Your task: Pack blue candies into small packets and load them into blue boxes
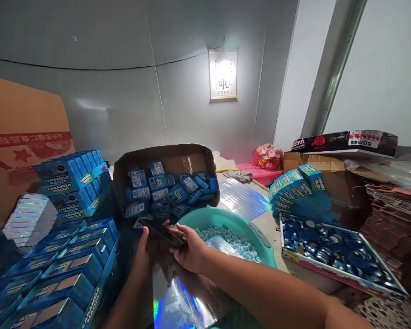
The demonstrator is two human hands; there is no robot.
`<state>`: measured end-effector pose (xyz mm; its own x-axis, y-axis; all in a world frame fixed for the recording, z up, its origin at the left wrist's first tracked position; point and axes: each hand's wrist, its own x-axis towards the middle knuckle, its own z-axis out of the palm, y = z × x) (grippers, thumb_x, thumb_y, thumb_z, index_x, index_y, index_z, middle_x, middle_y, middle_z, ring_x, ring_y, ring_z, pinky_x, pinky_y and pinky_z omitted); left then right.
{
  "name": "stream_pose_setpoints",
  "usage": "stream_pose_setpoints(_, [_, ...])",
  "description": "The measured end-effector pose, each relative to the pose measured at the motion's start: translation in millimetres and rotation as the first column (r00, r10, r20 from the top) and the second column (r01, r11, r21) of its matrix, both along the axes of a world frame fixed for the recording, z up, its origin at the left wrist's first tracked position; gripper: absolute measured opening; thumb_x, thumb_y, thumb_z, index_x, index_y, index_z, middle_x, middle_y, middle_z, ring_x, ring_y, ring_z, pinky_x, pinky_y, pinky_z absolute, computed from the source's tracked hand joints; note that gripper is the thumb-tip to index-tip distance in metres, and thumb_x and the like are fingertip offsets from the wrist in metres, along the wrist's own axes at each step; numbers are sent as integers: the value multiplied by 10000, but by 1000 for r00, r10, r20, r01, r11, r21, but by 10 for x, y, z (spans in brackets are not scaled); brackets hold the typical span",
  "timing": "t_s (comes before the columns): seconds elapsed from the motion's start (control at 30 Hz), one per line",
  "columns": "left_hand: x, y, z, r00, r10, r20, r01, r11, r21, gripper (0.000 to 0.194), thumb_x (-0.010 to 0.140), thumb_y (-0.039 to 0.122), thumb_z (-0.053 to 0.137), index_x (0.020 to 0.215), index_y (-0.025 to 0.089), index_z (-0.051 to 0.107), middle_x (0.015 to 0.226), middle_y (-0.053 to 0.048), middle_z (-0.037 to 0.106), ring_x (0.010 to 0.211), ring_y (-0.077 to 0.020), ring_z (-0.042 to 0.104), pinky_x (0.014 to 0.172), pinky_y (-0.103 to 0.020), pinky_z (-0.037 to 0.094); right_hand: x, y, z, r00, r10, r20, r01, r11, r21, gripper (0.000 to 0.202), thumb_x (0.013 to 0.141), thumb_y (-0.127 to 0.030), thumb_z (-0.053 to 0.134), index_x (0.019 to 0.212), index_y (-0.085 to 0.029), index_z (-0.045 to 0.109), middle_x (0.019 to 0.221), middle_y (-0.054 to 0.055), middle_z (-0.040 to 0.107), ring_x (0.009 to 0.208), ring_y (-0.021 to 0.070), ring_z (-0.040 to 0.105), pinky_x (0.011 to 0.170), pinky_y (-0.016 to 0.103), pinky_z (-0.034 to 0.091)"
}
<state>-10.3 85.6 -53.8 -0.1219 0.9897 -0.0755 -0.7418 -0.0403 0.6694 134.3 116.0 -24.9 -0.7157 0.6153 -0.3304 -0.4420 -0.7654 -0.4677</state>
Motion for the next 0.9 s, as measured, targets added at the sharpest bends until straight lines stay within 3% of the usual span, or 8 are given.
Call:
stream_pose_setpoints(0.07, [-31,0,-36,998,-53,34,56,995,-84,626,846,555,621,1330,161,575,1161,-162,705,1049,-327,689,894,-457,563,-18,-12,-97,1000,-1,13,1,999,41,317,906,-332,559,1165,-155,605,730,16,662,522,111,614,427,156,468])
stream_pose_setpoints(0.17, [-36,-40,-13,999,23,-38,-27,995,-92,558,823,467,692,1315,224,590,1168,-121,709,1050,-310,692,872,-434,576,-6,-5,-167,998,55,-12,-52,987,153,556,714,-132,653,1264,-182,586,844,19,681,676,131,672,564,184,536])
stream_pose_setpoints(0.27, [2,-88,63,990,119,-72,-123,991,-58,575,796,425,727,1326,256,578,1165,-95,710,1016,-292,703,834,-407,584,27,21,-155,996,92,10,-91,957,275,746,601,-39,673,1322,-183,544,897,27,677,755,158,684,662,255,579])
stream_pose_setpoints(0.5, [16,-133,157,998,34,-53,-40,993,-109,578,767,454,701,1240,126,643,1068,-137,725,913,-294,714,785,-396,580,19,-36,-48,978,56,202,-126,927,354,883,586,-59,709,1415,-221,453,809,-4,651,616,147,643,571,301,578])
stream_pose_setpoints(0.77, [24,-123,96,988,144,-59,-147,989,-36,560,761,396,708,1263,157,635,1083,-112,726,949,-271,703,777,-357,569,0,-134,4,983,34,182,-98,928,358,930,567,-62,663,1444,-201,388,921,47,696,713,187,697,650,324,582])
stream_pose_setpoints(0.9, [21,-116,65,988,134,-78,-137,990,-30,568,745,421,712,1227,126,659,1021,-116,733,896,-275,704,729,-355,568,0,-170,27,984,37,174,-101,922,375,928,573,-64,675,1440,-203,373,959,64,705,759,216,714,674,350,583])
